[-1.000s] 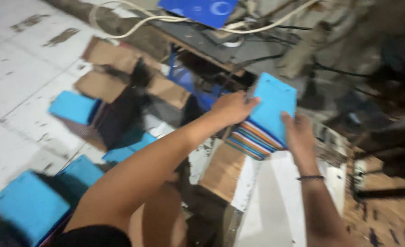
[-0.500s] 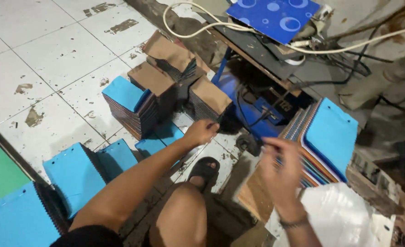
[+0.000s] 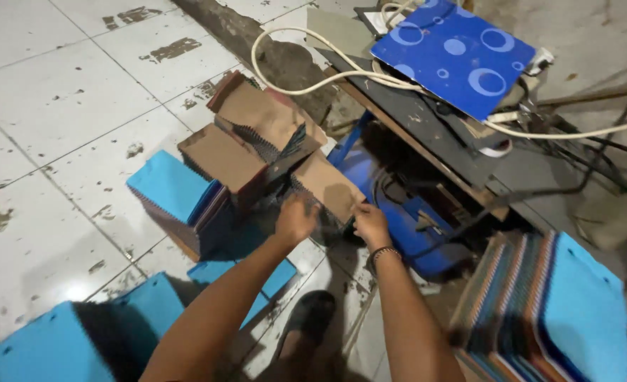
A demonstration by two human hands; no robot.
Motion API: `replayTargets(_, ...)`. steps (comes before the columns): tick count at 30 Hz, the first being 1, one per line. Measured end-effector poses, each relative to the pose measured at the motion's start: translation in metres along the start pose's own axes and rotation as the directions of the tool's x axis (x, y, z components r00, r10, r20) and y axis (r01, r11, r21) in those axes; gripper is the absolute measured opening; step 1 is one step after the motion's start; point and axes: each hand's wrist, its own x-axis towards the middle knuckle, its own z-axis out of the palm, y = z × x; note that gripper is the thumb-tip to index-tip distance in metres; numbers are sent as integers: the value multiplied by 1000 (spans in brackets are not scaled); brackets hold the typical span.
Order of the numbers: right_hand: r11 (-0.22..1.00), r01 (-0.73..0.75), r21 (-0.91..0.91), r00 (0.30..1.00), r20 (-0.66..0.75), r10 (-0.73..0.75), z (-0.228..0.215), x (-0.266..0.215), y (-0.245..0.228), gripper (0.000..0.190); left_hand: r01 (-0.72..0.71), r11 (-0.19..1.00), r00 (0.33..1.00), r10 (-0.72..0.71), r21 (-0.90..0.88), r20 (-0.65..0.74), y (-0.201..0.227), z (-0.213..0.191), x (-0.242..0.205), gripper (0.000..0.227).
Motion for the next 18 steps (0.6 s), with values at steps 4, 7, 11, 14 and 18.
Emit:
replayTargets(4,981,-170,89,984,-41,174,20,58,45,52,-62,968,997,51,245,53,12,-10,32,49)
replayTargets(7,938,-289,193,956,-2,295,23,58,38,53,-89,938,994,63,336,88,-22,23,60,46)
replayTargets(11,837,-407,366,906,42,422,22,42,11,61,-103,937,992,70,334,110,-26,30,62,39)
replayTargets(14,844,-383,376,913,14,408,24,49,20,59,-99,946,991,65,310,119,-23,25,58,45)
replayTargets(18,802,-349,484,924,36,380,22,23,-21,74,-106,931,990,67,350,123,-24,23,59,47)
